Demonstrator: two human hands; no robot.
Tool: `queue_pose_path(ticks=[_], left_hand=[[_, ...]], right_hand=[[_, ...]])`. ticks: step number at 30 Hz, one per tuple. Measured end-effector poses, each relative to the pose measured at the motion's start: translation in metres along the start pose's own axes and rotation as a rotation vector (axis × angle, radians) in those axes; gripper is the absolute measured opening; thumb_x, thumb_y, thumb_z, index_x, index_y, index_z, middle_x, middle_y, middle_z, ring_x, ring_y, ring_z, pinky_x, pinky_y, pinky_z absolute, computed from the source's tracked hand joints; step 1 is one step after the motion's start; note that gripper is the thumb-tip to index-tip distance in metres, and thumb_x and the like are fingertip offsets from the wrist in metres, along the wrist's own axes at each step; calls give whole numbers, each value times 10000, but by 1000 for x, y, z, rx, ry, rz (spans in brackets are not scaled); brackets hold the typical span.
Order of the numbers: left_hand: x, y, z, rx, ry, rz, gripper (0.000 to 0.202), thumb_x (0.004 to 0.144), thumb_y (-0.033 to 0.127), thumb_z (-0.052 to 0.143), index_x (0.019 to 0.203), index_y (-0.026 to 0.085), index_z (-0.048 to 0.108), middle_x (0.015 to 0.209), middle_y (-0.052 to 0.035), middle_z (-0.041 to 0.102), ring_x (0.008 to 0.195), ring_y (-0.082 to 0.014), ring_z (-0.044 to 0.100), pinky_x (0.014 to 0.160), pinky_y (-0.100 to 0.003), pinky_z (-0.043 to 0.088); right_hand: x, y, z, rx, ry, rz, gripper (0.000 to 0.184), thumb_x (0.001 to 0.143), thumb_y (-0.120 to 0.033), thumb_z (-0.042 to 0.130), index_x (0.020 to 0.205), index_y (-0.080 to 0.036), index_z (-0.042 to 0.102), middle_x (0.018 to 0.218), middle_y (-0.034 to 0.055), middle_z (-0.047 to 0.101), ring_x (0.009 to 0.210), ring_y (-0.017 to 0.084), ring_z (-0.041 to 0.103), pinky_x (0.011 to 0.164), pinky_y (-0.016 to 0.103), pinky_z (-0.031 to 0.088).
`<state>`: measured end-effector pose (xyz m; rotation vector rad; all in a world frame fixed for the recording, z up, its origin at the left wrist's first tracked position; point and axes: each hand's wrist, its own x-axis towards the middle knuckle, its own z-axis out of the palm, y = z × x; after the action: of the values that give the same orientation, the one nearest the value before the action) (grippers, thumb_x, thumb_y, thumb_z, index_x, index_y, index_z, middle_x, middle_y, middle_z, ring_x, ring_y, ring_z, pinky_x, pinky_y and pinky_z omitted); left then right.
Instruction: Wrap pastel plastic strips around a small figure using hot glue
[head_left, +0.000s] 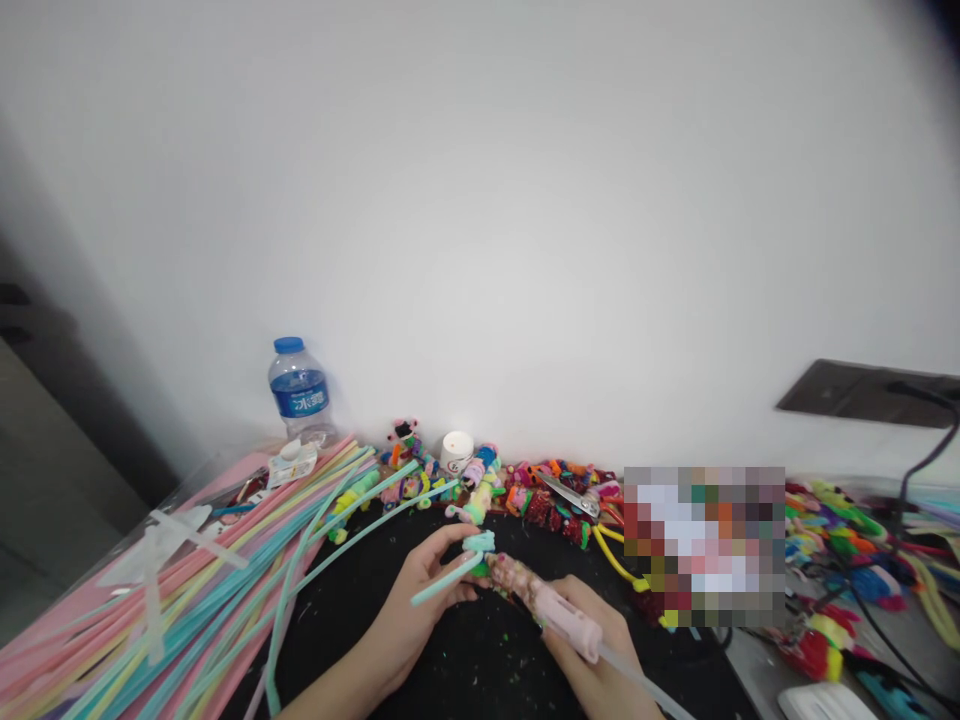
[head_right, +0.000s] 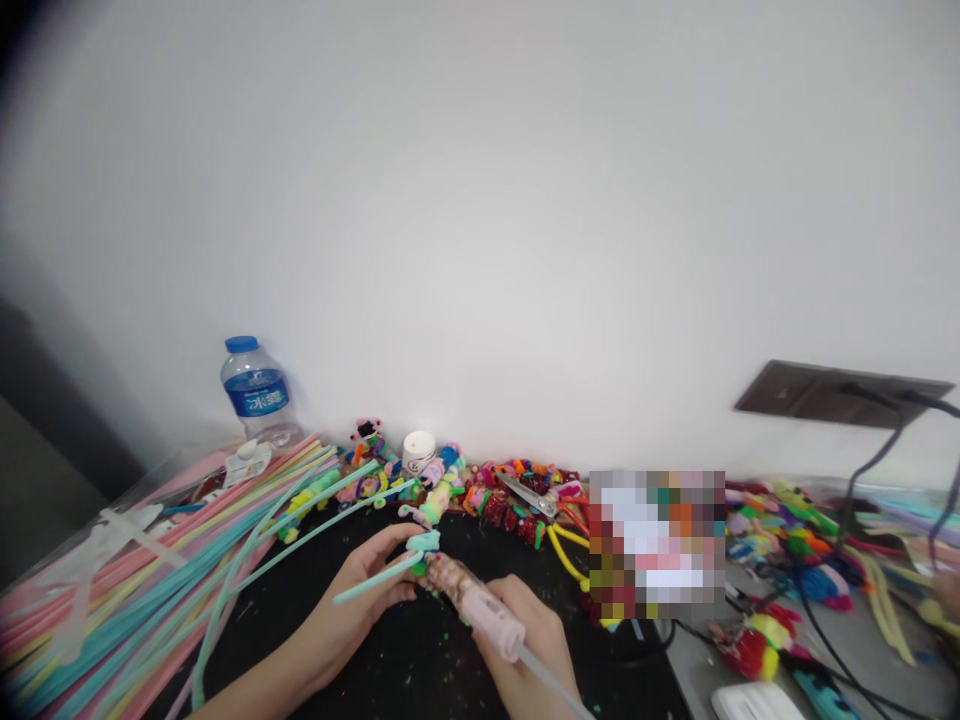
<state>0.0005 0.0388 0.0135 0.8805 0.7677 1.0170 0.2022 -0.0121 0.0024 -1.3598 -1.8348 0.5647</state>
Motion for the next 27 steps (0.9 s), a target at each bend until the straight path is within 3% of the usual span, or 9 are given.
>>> queue_pose_path(ticks=[14,20,24,27], left_hand=[[1,-4,-7,-88,-26,12,280,770,230,637,1043,197,584,954,-29,592,741,-125,600,669,-230,458],[2,-5,-9,-87,1,41,308,764,237,639,1064,201,581,975,-34,589,760,-138,603,683,-239,462],[3,-2,-9,-18,106,89,333,754,274,648,1073,211,573,1036,-39,582,775,-140,600,695,-245,468],[4,-1,-9,69,138,113,343,755,299,642,1076,204,567,1042,-51,593,779,-151,604,689,-251,470]], right_hand=[[0,8,0,-18,22,-33,60,812,-202,494,823,-188,552,704,5,612,621,141,594,573,195,454],[1,14,0,-173,20,28,96,840,-253,480,865,-203,558,742,9,627,643,159,610,574,227,447],[2,15,-5,-402,51,-46,239,815,-254,487,1046,-218,538,924,48,628,785,219,606,667,320,430],[2,12,-7,-520,30,-69,428,748,-124,459,1165,-218,480,1044,71,595,913,249,575,771,400,385]])
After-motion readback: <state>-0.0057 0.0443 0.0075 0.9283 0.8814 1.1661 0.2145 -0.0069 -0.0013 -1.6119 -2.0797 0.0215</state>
